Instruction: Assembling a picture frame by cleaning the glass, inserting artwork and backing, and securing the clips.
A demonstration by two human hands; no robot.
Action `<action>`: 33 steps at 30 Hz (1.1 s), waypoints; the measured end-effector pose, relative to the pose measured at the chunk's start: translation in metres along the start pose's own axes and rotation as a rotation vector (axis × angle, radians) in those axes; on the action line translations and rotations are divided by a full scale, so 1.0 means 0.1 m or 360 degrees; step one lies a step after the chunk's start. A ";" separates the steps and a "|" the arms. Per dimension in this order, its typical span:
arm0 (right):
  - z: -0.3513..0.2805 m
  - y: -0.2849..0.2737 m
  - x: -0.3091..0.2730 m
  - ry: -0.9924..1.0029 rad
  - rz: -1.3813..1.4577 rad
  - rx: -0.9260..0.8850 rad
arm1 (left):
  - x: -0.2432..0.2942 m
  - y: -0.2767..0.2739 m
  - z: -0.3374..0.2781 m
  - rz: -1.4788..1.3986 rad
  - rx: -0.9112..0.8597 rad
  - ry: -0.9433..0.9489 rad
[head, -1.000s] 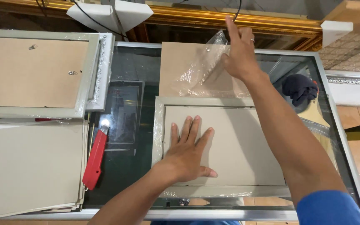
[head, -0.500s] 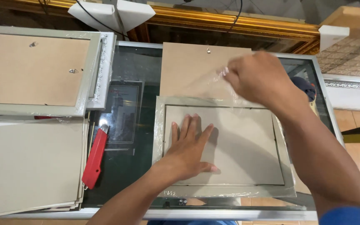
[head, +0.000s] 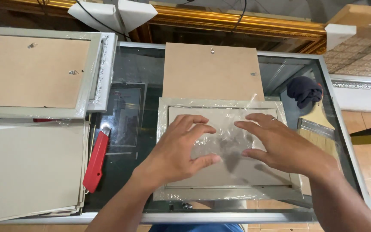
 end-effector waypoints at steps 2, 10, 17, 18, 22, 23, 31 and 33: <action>0.05 0.16 0.11 -0.0037 -0.0055 0.0223 | -0.04 0.16 -0.02 0.0268 -0.0130 0.0191; -0.09 0.39 0.53 0.0578 0.0190 -0.0297 | -0.18 0.26 -0.13 -0.0112 -0.0874 -0.0787; -0.24 0.24 0.31 -0.0601 0.0428 0.0657 | -0.23 0.51 -0.23 0.0302 -0.0530 -0.0074; -0.20 0.28 0.30 -0.0609 0.0425 0.0656 | -0.14 0.44 -0.13 0.0307 -0.0524 -0.0078; -0.13 0.38 0.32 0.0180 0.0290 -0.0170 | -0.02 0.38 0.00 0.0094 -0.1155 -0.0730; -0.16 0.36 0.32 0.0364 0.0228 -0.0364 | -0.01 0.39 0.00 0.0084 -0.1121 -0.0702; 0.20 -0.16 0.22 0.0212 0.0214 0.0036 | 0.05 0.79 -0.13 0.0105 -0.1145 -0.0312; 0.55 -0.31 0.19 0.0175 0.0119 0.0086 | 0.09 0.79 -0.14 0.0128 -0.1166 -0.0297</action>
Point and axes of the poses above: each hand's wrist, its own z-axis towards the middle knuckle, its own y-axis out of the palm, x = y × z, the point moved 2 cm from there along z, towards the middle knuckle, and after that the axes turned 14 degrees about y, right-handed, at the moved point
